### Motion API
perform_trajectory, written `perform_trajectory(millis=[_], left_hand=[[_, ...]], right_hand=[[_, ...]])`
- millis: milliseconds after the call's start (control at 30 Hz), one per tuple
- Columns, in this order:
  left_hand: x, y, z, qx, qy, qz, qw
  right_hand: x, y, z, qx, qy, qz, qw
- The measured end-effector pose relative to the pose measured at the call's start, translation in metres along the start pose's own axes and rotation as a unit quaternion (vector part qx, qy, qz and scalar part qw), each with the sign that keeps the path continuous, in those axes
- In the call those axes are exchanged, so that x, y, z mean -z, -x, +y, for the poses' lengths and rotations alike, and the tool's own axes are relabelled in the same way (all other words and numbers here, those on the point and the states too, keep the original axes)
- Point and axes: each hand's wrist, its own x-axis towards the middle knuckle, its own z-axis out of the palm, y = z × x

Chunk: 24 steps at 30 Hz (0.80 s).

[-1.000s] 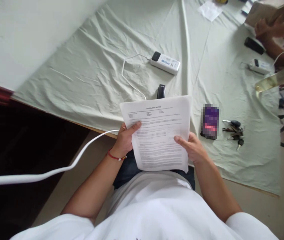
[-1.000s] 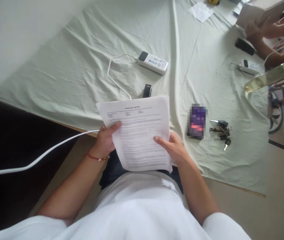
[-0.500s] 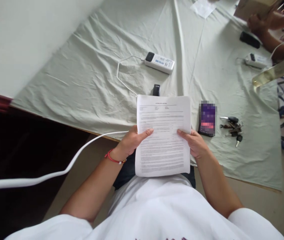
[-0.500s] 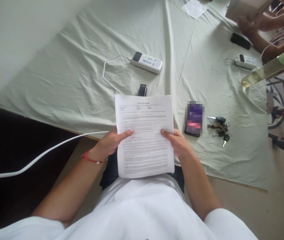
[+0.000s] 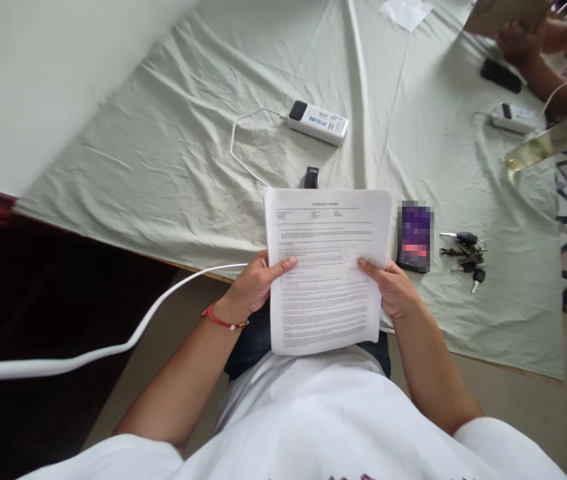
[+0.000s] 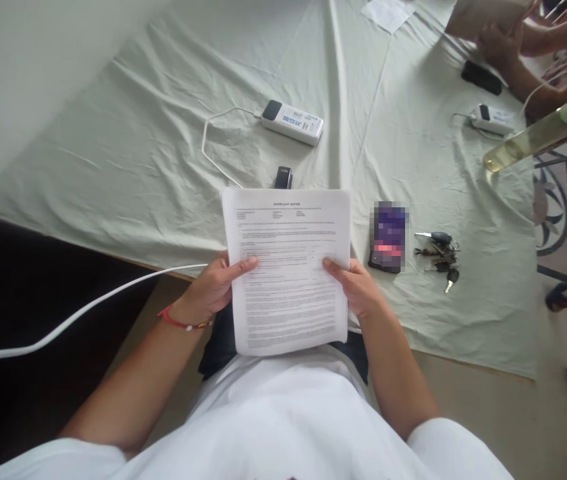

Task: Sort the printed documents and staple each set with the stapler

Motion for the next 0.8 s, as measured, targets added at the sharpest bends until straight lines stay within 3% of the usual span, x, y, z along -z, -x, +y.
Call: perform_trajectory(millis=[200,467,633,800], left_hand=[[-0.003,-0.001,-0.003,-0.010,0.047,0.004,0.999],[-0.004,-0.001,-0.004,-0.002,0.016,-0.014,1.000],[-0.001,-0.001,-0.006,0.024,0.022,0.019,0.999],[-0.005,0.002,-0.004,0.020,0.029,-0.011,0.999]], right_hand=[[0.010,0.003,0.000,0.037,0.043,-0.003,0.998],[0.010,0.001,-0.002,0.016,0.067,0.000,0.998],[0.012,-0.001,0.001,0.012,0.052,0.004,0.999],[0.007,0.003,0.004,0.030,0.033,0.005,0.999]])
